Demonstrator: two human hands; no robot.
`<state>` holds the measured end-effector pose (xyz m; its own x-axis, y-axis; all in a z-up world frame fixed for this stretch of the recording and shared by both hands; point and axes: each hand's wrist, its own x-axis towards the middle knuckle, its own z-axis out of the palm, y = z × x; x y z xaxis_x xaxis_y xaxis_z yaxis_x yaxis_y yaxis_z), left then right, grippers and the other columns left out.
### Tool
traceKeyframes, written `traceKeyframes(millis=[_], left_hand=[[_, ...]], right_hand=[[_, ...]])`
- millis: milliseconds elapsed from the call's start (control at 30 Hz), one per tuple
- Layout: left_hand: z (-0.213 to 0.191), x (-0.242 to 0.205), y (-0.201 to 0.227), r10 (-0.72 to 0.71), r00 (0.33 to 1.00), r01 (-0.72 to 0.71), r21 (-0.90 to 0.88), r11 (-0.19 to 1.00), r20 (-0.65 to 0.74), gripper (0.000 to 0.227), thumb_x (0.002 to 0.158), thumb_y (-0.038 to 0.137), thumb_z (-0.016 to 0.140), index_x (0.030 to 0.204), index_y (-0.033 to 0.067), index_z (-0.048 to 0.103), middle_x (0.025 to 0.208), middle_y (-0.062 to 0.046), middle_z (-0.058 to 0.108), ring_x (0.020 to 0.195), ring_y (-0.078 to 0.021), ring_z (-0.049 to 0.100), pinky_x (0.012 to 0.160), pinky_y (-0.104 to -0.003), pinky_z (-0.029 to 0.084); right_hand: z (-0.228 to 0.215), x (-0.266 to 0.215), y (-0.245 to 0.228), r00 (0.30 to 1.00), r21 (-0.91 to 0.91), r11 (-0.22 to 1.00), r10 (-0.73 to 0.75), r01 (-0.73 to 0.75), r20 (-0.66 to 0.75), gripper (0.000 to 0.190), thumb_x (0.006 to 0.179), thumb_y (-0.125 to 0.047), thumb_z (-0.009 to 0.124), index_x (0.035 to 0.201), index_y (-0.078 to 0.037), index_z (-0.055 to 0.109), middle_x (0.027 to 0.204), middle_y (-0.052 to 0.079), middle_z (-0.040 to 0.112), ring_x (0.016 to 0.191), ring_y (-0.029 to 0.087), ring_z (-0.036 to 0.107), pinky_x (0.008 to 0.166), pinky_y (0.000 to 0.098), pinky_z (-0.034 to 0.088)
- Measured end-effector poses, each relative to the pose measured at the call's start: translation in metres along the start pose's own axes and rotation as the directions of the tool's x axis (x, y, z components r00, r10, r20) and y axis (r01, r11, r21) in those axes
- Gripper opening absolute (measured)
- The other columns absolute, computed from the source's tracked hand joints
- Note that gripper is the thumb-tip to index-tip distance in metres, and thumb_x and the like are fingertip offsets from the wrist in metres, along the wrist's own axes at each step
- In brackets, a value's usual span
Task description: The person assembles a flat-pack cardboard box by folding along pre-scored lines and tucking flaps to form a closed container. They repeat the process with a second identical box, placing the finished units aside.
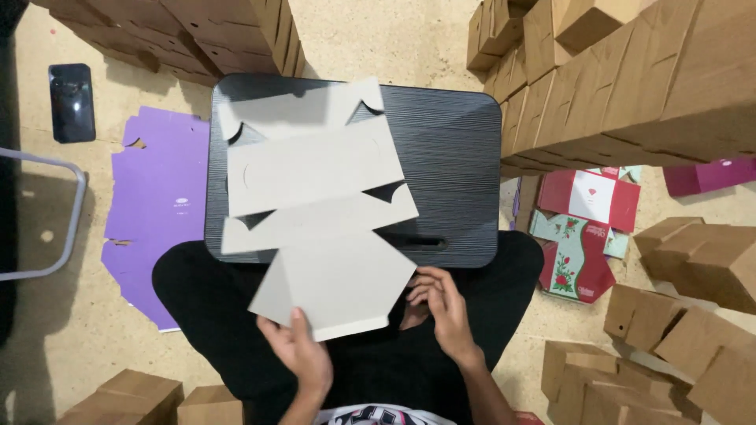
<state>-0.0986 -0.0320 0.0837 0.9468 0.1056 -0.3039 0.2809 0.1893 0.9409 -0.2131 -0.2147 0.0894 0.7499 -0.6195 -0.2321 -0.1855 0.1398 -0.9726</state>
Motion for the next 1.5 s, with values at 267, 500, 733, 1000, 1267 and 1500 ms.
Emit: traceKeyframes(millis=[267,500,733,1000,1267,1500], left_hand=[[-0.003,-0.061,-0.049,-0.075,0.765,0.05,0.056,0.997,0.64,0.072,0.096,0.01,0.062,0.148,0.0086,0.013,0.145,-0.023,0.05,0.122,-0.0271,0.06,0.102,-0.038,0.051],[0.014,-0.025,0.011,0.509,0.281,-0.772,-0.123,0.623,0.813,0.027,0.104,0.018,0.051,0.097,0.0051,0.074,0.064,0.004,0.068,0.049,-0.0135,0.06,0.053,-0.03,0.044],[0.009,0.068,0.043,0.579,0.395,-0.907,0.203,0.368,0.713,0.018,0.099,0.01,0.059,0.111,0.0001,0.067,0.111,-0.013,0.071,0.102,-0.0315,0.066,0.095,-0.043,0.05],[-0.023,0.13,0.055,0.35,0.837,-0.538,0.747,0.391,0.42,0.053,0.102,0.013,0.061,0.148,-0.0048,0.04,0.153,-0.03,0.031,0.139,-0.0551,0.026,0.104,-0.07,0.027],[-0.028,0.119,0.015,0.424,0.742,-0.66,0.679,0.322,0.52,0.046,0.1,0.015,0.061,0.144,0.0063,0.052,0.167,-0.026,0.018,0.151,-0.0511,0.013,0.112,-0.064,0.023],[-0.027,0.069,-0.03,0.531,0.438,-0.899,0.338,0.279,0.726,0.032,0.085,0.01,0.068,0.113,0.0249,0.075,0.156,-0.016,0.049,0.147,-0.0419,0.038,0.115,-0.054,0.032]], right_hand=[[0.006,-0.027,0.047,0.966,0.277,0.944,0.224,-0.181,-0.129,0.067,0.096,-0.037,0.053,0.152,-0.005,0.034,0.137,0.014,0.06,0.118,0.022,0.063,0.095,0.0372,0.054],[-0.052,0.03,-0.012,0.9,0.071,0.948,0.318,-0.311,-0.299,0.058,0.098,-0.033,0.049,0.148,-0.003,0.047,0.143,0.012,0.061,0.129,0.023,0.058,0.108,0.0354,0.047],[-0.09,0.1,-0.052,0.963,-0.485,0.84,0.148,-0.242,-0.223,0.052,0.102,-0.041,0.041,0.144,-0.012,0.057,0.12,0.005,0.071,0.101,0.018,0.067,0.075,0.0318,0.048],[-0.08,0.199,-0.032,0.922,-0.918,0.361,-0.386,0.165,0.015,0.025,0.11,-0.039,0.058,0.115,-0.023,0.077,0.095,-0.002,0.076,0.095,0.022,0.069,0.091,0.0398,0.042],[-0.041,0.278,-0.061,0.838,-0.915,0.115,-0.458,0.387,0.297,0.021,0.103,-0.034,0.067,0.122,-0.026,0.07,0.107,-0.005,0.075,0.108,0.019,0.063,0.103,0.0454,0.033],[0.018,0.239,-0.076,0.921,-0.861,0.337,-0.218,0.382,0.323,0.064,0.105,-0.038,0.056,0.153,0.001,0.039,0.16,0.031,0.033,0.15,0.05,0.022,0.119,0.0661,0.013]])
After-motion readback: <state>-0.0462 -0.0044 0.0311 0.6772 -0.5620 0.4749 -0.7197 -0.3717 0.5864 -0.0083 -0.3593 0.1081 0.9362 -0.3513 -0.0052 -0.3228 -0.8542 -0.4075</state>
